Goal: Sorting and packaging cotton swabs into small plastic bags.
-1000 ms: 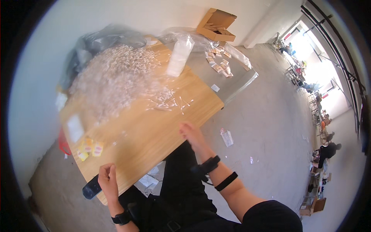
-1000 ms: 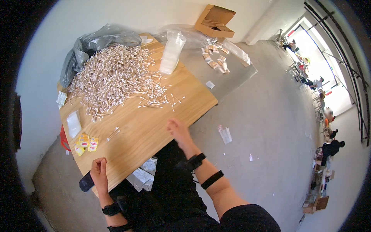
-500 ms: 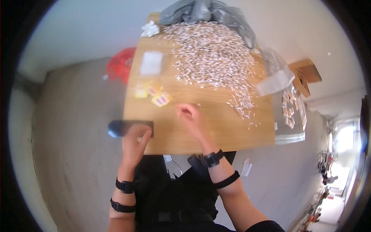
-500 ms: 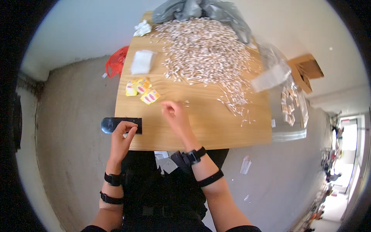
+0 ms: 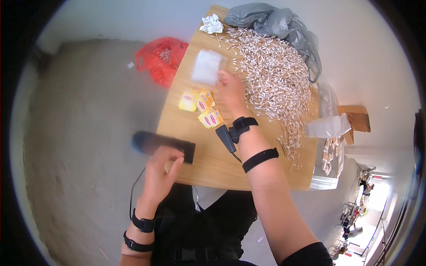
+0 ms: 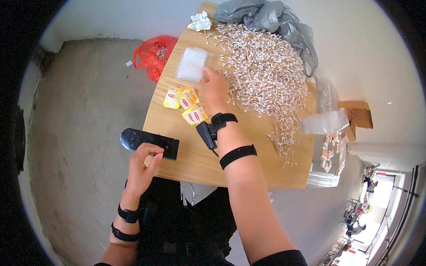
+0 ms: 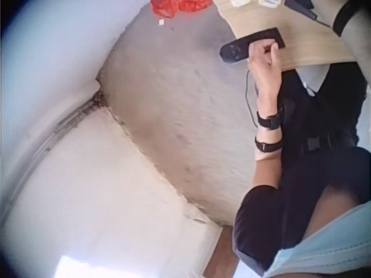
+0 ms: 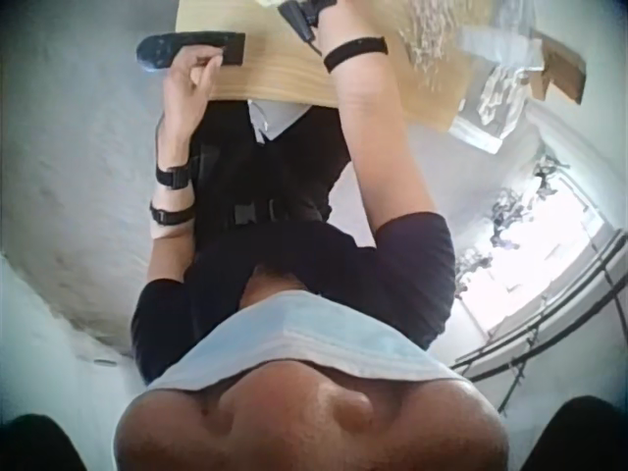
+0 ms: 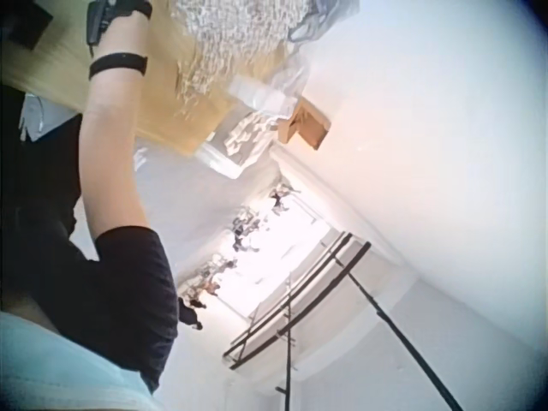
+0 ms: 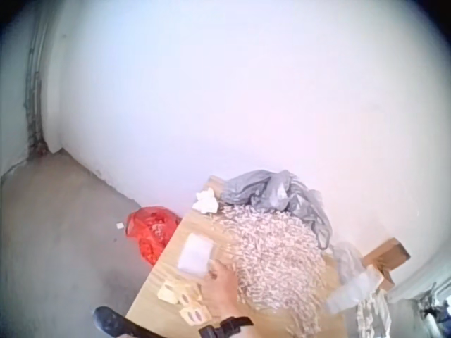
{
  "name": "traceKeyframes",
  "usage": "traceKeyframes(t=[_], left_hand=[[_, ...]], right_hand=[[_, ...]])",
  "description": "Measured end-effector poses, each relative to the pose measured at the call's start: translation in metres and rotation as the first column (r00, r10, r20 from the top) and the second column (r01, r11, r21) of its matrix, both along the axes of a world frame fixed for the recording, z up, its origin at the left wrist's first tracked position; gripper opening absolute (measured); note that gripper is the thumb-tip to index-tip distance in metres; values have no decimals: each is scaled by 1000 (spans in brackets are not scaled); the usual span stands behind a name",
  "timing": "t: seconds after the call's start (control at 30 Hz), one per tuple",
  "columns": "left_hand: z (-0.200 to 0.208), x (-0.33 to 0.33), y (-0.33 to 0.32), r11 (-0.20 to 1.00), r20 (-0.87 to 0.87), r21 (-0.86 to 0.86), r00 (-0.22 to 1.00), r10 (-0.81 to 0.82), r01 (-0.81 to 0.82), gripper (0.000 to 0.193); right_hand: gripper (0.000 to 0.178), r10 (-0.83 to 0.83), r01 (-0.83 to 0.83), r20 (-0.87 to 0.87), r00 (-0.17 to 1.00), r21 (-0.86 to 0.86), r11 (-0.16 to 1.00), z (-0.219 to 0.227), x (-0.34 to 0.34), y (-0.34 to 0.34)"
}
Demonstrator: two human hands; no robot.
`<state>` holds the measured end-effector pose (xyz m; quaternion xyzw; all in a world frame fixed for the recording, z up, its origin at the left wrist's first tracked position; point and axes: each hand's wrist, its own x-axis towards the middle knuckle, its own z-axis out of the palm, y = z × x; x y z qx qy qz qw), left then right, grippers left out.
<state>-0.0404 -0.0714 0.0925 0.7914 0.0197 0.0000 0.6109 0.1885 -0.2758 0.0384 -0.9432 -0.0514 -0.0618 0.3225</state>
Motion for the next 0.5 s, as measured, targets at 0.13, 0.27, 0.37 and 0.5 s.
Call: traceKeyframes(t=[0.13,0.27,0.37,0.5], left_hand=[[-5,4,0,1000,15,-10,1000,4,-4,7],[-4,7,1,1000,-10,-3,1000,7,-7,7],[-3,7,1,1000,-45,-2,999,5,-5,7],[-6,10,-7,1000,-21,-16,1000,-15,15,7]], right_hand=[[28,34,-59,114,993,219,974,-25,23,-13],[37,-291,326,-163,943,266,907,-18,42,-3],[48,-333,355,-173,927,114,928,-14,36,8],[35,-206,291,-273,940,320,902,4,37,-13]])
